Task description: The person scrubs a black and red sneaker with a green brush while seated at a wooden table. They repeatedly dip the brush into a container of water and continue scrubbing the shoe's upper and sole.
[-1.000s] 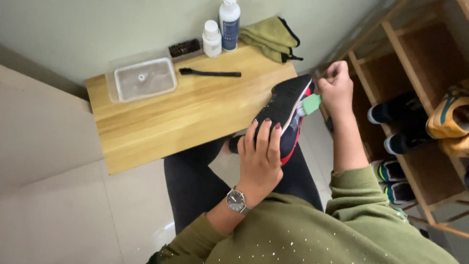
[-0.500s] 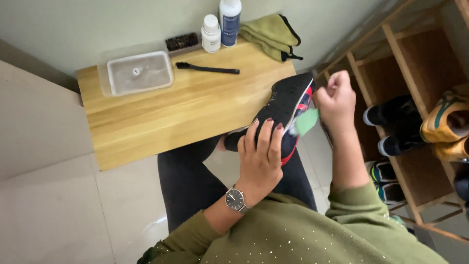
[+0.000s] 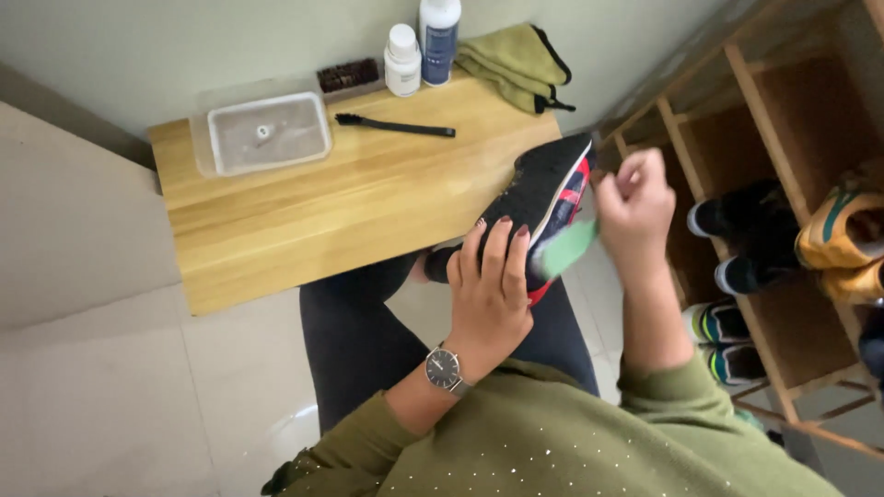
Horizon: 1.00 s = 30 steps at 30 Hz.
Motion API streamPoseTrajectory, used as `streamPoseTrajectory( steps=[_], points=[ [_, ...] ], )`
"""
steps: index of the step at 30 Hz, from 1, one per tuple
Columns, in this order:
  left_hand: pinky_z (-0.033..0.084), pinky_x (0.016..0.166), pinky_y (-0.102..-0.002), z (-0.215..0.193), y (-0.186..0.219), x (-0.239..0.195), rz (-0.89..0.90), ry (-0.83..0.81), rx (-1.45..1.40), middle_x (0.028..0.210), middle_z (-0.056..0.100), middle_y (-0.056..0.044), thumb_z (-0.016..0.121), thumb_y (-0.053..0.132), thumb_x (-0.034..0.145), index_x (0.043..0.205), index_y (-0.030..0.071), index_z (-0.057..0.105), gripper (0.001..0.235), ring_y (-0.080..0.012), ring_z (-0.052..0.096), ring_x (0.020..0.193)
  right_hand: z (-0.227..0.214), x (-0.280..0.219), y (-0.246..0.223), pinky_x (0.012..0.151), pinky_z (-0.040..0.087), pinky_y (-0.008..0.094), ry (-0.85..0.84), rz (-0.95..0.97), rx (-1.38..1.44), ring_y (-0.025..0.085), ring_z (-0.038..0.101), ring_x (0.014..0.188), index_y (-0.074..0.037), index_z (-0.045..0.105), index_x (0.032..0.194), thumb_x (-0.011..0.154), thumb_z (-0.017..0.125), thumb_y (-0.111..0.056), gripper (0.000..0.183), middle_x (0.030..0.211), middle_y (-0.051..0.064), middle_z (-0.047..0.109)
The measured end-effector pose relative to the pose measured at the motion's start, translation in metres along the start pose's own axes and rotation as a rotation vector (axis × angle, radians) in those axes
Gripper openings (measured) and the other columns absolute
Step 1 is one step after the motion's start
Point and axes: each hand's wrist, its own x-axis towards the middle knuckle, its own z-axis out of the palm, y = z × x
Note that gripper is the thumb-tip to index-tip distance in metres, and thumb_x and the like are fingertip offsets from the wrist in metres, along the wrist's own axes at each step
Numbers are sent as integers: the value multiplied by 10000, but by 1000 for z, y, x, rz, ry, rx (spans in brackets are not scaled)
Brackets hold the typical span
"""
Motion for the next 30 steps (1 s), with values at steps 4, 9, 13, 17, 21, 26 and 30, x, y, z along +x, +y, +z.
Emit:
streamPoseTrajectory(
  steps=[4, 9, 13, 17, 21, 26, 30],
  points=[
    [399, 847, -460, -2, -2, 5, -14, 5, 3, 1375, 577, -207, 373, 22, 918, 1424, 27, 453, 513, -466, 574, 1211, 13, 7, 18, 585, 412, 302, 69, 56, 76, 191, 526, 551, -202, 480, 935, 879, 639, -133, 182, 534, -16, 442],
    [401, 846, -472, -4, -3, 5, -41, -34, -1, 1372, 580, -196, 406, 33, 876, 1436, 21, 451, 562, -456, 582, 1201, 20, 17, 36, 532, 373, 300, 88, -46, 137, 180, 450, 489, -174, 469, 912, 904, 649, -60, 213, 492, -17, 382],
    [405, 850, -463, -7, -1, 13, -57, -35, 22, 1358, 586, -193, 411, 32, 847, 1413, 11, 469, 569, -449, 583, 1198, 9, -1, 3, 519, 346, 340, 105, -128, 155, 238, 492, 498, -143, 490, 882, 914, 666, -33, 210, 529, 82, 417],
    [399, 847, -475, -7, -3, 13, -29, -69, -4, 1394, 556, -206, 437, 50, 795, 1455, -1, 433, 662, -468, 566, 1198, 26, 9, 26, 515, 341, 321, 116, -136, 237, 203, 468, 509, -123, 495, 887, 912, 652, -5, 198, 544, 41, 383],
    [415, 845, -468, -11, -11, 18, -39, -83, 14, 1405, 551, -196, 494, 104, 705, 1464, -8, 438, 768, -460, 573, 1191, 15, -14, -2, 510, 324, 280, 148, -105, 306, 161, 486, 530, -114, 469, 859, 925, 654, 30, 243, 568, 26, 389],
    [426, 853, -468, -2, -8, 19, -11, -93, 12, 1415, 540, -189, 472, 58, 773, 1480, 12, 427, 711, -463, 568, 1192, 40, 28, 51, 497, 340, 265, 229, -145, 353, 167, 463, 493, -119, 497, 867, 880, 663, 77, 257, 574, 17, 341],
    [429, 847, -473, -4, -17, 28, 2, -81, 28, 1411, 536, -195, 507, 45, 749, 1485, 4, 421, 742, -475, 577, 1163, 21, -7, -7, 495, 309, 227, 128, -85, 519, 110, 532, 549, -96, 458, 899, 956, 606, 107, 258, 648, 2, 366]
  ],
)
